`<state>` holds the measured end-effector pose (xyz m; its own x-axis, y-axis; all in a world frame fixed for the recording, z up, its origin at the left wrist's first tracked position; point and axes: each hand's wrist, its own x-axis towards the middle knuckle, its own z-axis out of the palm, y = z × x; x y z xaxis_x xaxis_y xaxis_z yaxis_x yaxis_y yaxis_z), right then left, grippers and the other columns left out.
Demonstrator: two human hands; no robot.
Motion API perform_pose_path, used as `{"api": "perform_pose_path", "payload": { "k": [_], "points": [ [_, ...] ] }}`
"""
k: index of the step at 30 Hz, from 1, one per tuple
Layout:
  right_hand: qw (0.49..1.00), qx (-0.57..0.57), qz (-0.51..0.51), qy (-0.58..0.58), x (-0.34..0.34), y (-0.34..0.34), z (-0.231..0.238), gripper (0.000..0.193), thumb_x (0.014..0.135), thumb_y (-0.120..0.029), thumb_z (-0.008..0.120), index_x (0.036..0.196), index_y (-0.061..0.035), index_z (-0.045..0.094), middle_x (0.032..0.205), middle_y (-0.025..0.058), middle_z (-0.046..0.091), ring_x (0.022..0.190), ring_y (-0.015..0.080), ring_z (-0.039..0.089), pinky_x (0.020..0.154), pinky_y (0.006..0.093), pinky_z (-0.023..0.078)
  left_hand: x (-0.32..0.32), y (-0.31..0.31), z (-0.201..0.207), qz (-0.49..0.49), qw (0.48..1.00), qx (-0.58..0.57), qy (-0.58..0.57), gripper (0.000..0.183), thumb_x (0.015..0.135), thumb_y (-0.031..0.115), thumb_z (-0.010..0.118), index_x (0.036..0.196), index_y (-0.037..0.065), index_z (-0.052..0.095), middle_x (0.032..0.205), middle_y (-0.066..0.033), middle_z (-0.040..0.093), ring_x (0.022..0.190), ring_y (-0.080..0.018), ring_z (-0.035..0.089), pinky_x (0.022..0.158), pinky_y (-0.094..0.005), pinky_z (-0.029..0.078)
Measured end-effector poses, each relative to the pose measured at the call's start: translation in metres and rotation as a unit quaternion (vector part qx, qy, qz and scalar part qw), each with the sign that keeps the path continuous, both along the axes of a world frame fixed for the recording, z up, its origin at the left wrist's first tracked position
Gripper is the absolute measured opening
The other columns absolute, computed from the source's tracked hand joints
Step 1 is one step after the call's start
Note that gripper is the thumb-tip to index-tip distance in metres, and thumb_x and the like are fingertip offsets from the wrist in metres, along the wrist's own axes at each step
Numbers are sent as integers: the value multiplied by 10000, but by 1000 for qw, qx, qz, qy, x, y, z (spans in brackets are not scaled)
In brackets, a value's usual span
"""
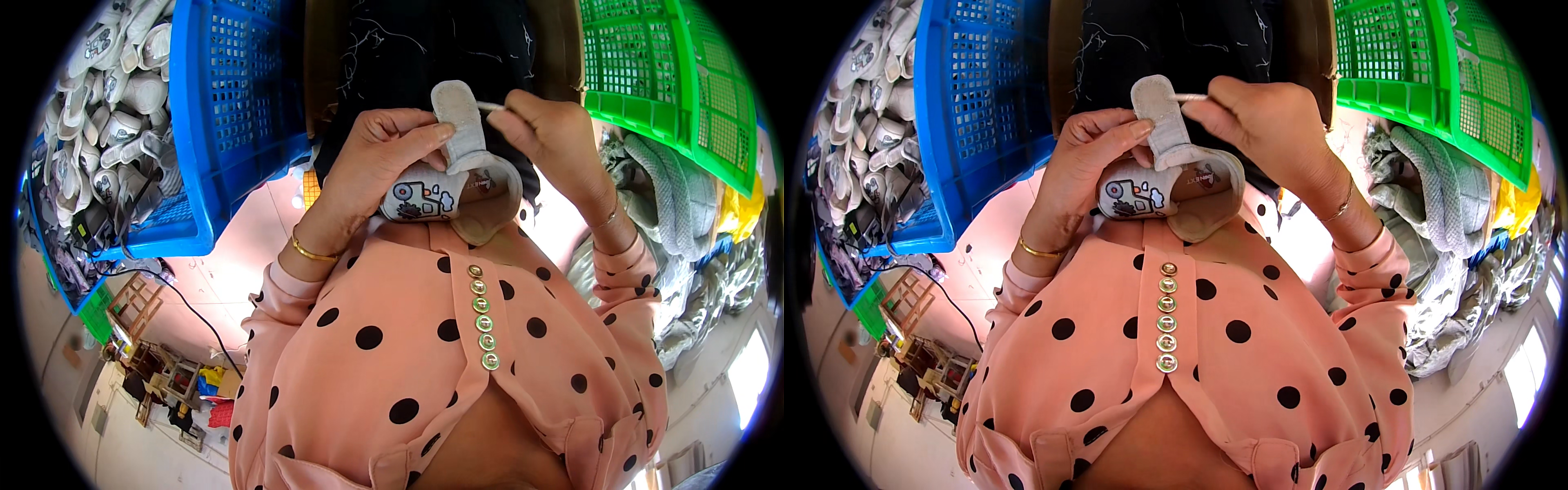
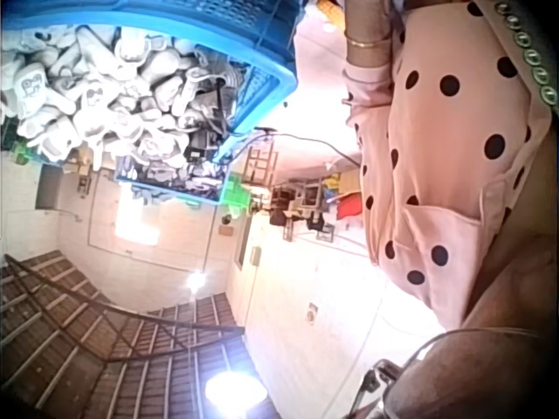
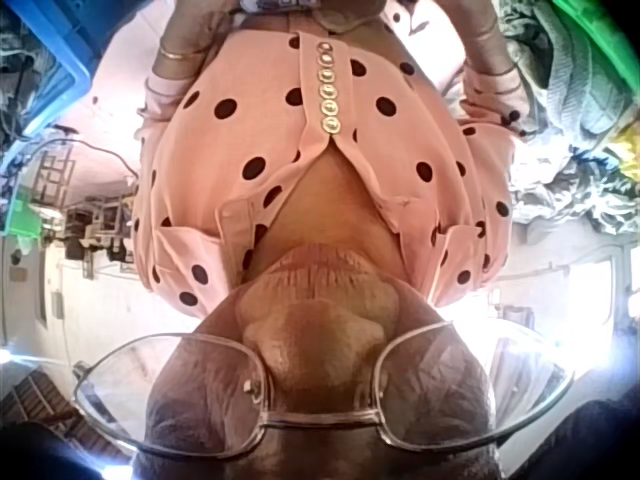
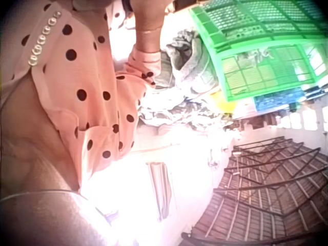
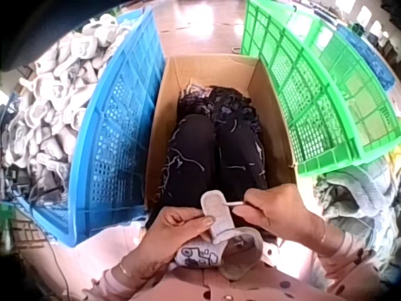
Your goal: The person trims excess threads and fabric from white slippers using scissors. They pick up slippers from a blue basket, cut loose threads around the edges and straps, and place the finished slippers into a green basket.
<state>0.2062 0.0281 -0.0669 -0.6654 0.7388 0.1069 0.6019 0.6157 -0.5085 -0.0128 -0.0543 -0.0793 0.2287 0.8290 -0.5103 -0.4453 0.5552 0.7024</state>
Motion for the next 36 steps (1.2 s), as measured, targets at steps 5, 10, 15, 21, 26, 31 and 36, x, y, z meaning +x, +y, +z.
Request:
{"api": "perform_pose_path", "payload": {
  "k": [5,10,15,21,26,31,36],
  "points": [
    [999,-11,-23,31,-2,-2,16,356,849,-427,701,768,-100,584,570,29,587,508,221,599,451,309,448,-1,-1,-2,-9,1000,14,13,233,908,197,701,1016,-9,715,814,-43,690,737,-71,651,678,-174,516],
    [991,109,47,-63,-3,1,27,368,818,-439,706,763,-112,545,575,19,562,507,199,589,438,323,435,2,0,-2,-28,996,72,43,241,930,201,679,1042,-11,703,835,-54,697,737,-72,652,663,-175,510],
    [984,135,68,-91,-5,5,29,398,835,-463,670,735,-110,518,551,30,515,491,215,565,435,338,422,7,-1,2,-10,994,96,49,212,933,168,674,1038,-12,705,861,-69,705,706,-84,659,643,-180,509],
    [985,122,77,-98,-7,5,30,410,853,-469,645,723,-107,503,556,39,518,497,226,568,442,341,424,7,-1,4,-7,994,96,48,216,929,156,677,1064,-9,717,880,-84,713,694,-93,662,628,-183,519],
    [983,125,85,-104,-7,5,31,408,852,-460,650,718,-105,502,553,42,520,498,234,567,450,343,427,6,-1,5,-12,996,82,42,224,921,147,686,1079,-8,720,881,-92,718,690,-92,660,619,-184,524],
    [979,145,91,-110,-8,4,32,417,835,-452,667,680,-109,487,524,39,496,489,237,559,450,350,427,6,-3,3,-15,995,84,47,215,916,133,689,1068,-16,721,868,-85,715,664,-83,639,605,-178,512],
    [999,-30,9,-7,-2,7,16,374,892,-395,662,763,-56,573,561,57,554,490,220,555,469,305,427,9,-2,6,-4,996,77,52,194,922,120,676,1042,-26,722,842,-68,705,654,-70,622,598,-176,505]
  ]
}}
